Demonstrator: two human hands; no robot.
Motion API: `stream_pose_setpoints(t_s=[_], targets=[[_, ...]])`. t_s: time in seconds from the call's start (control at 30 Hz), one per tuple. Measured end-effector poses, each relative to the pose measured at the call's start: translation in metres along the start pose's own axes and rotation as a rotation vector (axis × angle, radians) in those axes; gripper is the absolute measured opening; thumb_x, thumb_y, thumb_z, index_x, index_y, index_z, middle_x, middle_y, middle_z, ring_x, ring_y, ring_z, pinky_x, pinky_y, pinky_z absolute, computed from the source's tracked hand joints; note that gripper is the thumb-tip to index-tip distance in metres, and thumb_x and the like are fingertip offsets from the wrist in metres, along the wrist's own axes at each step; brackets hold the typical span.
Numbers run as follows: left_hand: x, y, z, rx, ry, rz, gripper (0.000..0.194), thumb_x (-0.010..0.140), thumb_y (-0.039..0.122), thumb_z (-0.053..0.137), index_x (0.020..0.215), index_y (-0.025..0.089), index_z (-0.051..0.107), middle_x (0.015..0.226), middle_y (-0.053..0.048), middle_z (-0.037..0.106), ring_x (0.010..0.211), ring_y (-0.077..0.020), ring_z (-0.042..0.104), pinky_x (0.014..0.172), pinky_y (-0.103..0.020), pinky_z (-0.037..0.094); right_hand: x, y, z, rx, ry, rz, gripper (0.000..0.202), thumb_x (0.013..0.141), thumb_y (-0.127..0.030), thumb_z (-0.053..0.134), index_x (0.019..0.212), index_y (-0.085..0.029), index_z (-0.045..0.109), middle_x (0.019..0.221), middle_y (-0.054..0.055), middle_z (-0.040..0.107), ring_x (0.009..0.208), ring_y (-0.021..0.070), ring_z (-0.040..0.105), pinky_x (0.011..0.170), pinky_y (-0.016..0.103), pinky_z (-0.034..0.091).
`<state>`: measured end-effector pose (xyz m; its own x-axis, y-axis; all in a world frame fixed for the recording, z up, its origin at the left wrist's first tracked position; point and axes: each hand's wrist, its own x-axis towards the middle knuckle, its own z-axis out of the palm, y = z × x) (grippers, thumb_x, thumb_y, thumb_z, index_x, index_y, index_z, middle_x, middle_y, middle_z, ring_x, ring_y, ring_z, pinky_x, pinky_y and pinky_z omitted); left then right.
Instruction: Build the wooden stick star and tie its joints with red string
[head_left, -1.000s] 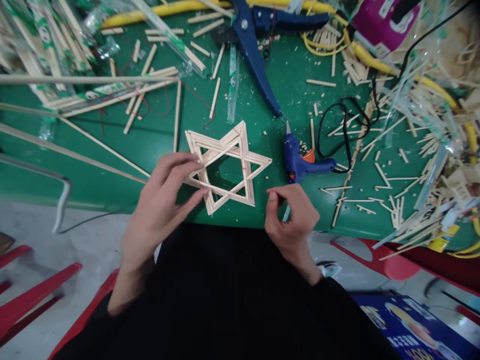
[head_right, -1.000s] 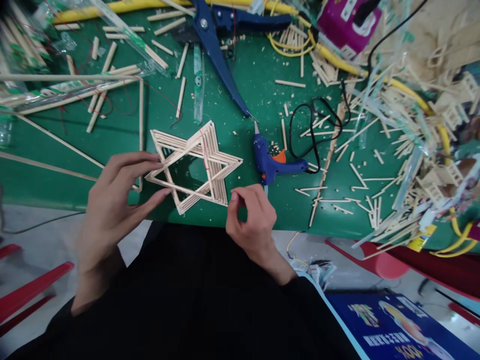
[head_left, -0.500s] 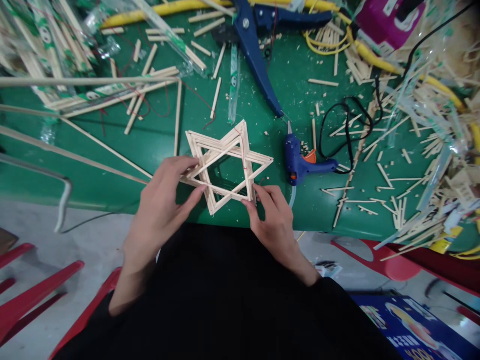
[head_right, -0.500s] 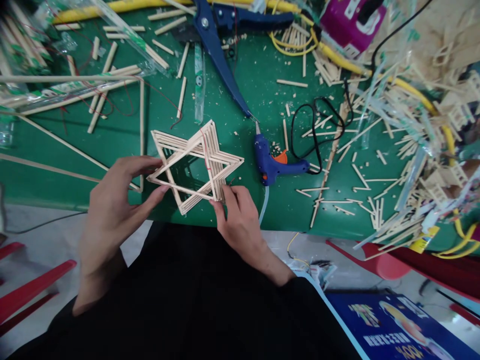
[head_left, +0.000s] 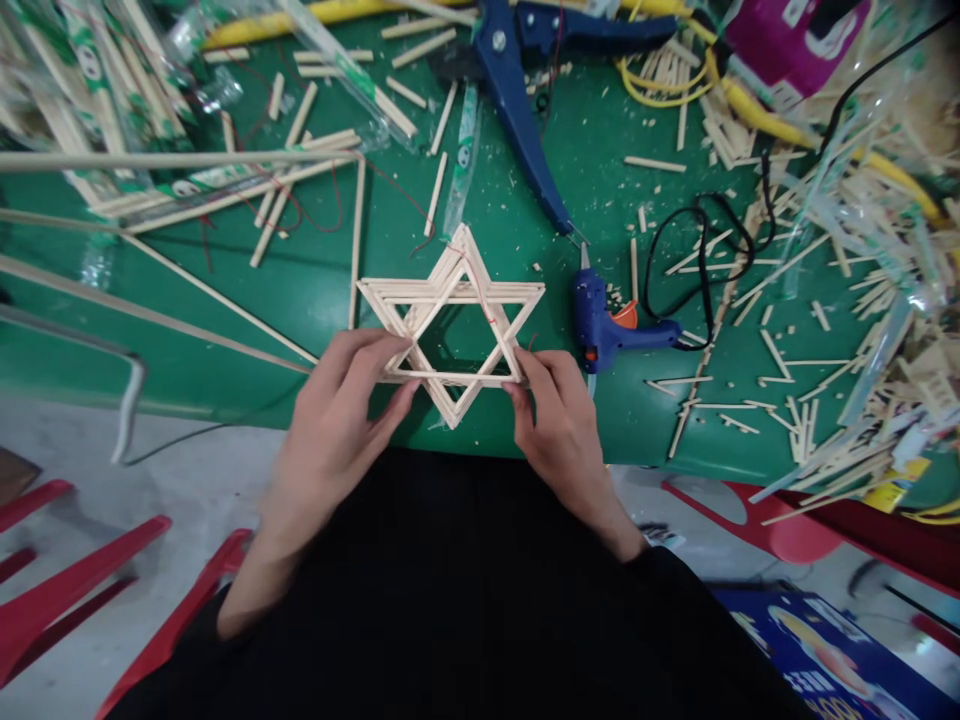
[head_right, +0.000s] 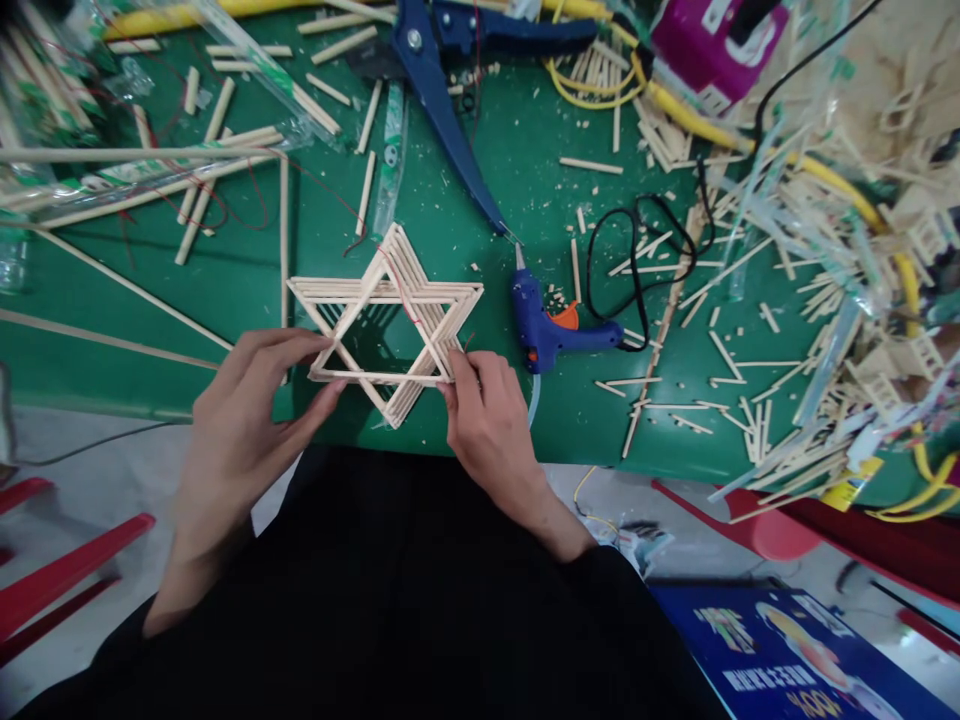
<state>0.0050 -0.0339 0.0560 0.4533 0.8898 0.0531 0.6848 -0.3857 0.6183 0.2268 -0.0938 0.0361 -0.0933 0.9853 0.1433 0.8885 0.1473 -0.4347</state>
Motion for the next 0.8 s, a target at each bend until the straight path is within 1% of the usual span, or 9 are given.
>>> stream_pose_setpoints(t_s=[0.07,0.17,0.33,0.4,0.5,0.6,0.67,0.73,0.8], targets=[[-0.001,0.001,0.0,0.001,-0.013,-0.006,0.035,0.096,0.017,0.061,0.129,0.027,0.055,0.117,-0.006,0.066,0.108,-0.0195,0.07,0.095,-0.032,0.062,0.002,0.002,0.0,-0.028,0.013,-0.015,0.026,0.103,-0.018,0.05,0.124,-0.009,0.062,0.099,0.012,0.065,0.087,0.0205,0.06,0.073,0.034,0.051],[-0.002,0.002,0.001,0.027,-0.022,-0.009,0.037,0.097,0.017,0.06,0.13,0.029,0.052,0.116,-0.006,0.066,0.108,-0.0189,0.07,0.093,-0.032,0.062,0.003,0.006,-0.001,-0.038,-0.003,-0.026,0.027,0.103,-0.018,0.05,0.127,-0.011,0.061,0.1,0.012,0.066,0.088,0.0209,0.058,0.073,0.035,0.047],[-0.003,0.002,-0.001,0.072,-0.036,0.012,0.029,0.097,0.018,0.062,0.125,0.021,0.055,0.113,-0.007,0.068,0.102,-0.0183,0.071,0.088,-0.029,0.06,0.008,0.011,-0.003,-0.08,-0.012,-0.079,0.025,0.103,-0.017,0.048,0.125,-0.011,0.06,0.1,0.012,0.066,0.088,0.0212,0.056,0.073,0.035,0.042],[-0.003,0.003,-0.003,0.076,-0.049,0.031,0.026,0.097,0.019,0.062,0.122,0.02,0.056,0.113,-0.007,0.07,0.101,-0.0181,0.072,0.088,-0.028,0.059,0.011,0.014,-0.006,-0.093,-0.018,-0.097,0.026,0.104,-0.017,0.047,0.125,-0.012,0.06,0.1,0.011,0.066,0.088,0.0212,0.056,0.073,0.036,0.041],[-0.002,0.004,-0.008,0.069,-0.091,0.028,0.02,0.098,0.018,0.06,0.118,0.02,0.057,0.109,-0.005,0.072,0.097,-0.0174,0.072,0.086,-0.028,0.057,0.018,0.018,-0.011,-0.124,-0.085,-0.108,0.027,0.105,-0.017,0.044,0.126,-0.013,0.06,0.101,0.011,0.066,0.09,0.0218,0.057,0.075,0.036,0.041],[-0.001,0.007,-0.012,0.013,-0.136,0.024,0.016,0.099,0.017,0.057,0.115,0.02,0.059,0.101,-0.001,0.073,0.09,-0.0139,0.071,0.082,-0.025,0.056,0.026,0.022,-0.018,-0.185,-0.169,-0.159,0.027,0.104,-0.014,0.043,0.126,-0.01,0.06,0.107,0.013,0.067,0.095,0.0237,0.057,0.078,0.037,0.043],[-0.001,0.008,-0.013,-0.012,-0.117,0.03,0.016,0.099,0.015,0.058,0.113,0.021,0.061,0.097,0.001,0.073,0.086,-0.012,0.07,0.081,-0.023,0.055,0.032,0.024,-0.022,-0.214,-0.206,-0.196,0.028,0.103,-0.012,0.043,0.126,-0.01,0.059,0.109,0.013,0.066,0.096,0.0244,0.056,0.079,0.037,0.044],[-0.001,0.007,-0.012,0.015,-0.037,0.031,0.016,0.097,0.014,0.059,0.11,0.023,0.063,0.096,0.001,0.071,0.087,-0.0121,0.069,0.08,-0.024,0.055,0.037,0.026,-0.025,-0.228,-0.237,-0.22,0.028,0.103,-0.011,0.042,0.126,-0.011,0.058,0.11,0.013,0.066,0.096,0.0243,0.055,0.08,0.037,0.044],[-0.001,0.004,-0.01,0.087,0.043,0.009,0.018,0.097,0.014,0.059,0.111,0.024,0.064,0.105,-0.002,0.069,0.098,-0.0157,0.068,0.086,-0.03,0.056,0.041,0.026,-0.026,-0.241,-0.266,-0.233,0.026,0.103,-0.011,0.042,0.123,-0.012,0.058,0.111,0.012,0.066,0.095,0.0243,0.055,0.08,0.037,0.045]])
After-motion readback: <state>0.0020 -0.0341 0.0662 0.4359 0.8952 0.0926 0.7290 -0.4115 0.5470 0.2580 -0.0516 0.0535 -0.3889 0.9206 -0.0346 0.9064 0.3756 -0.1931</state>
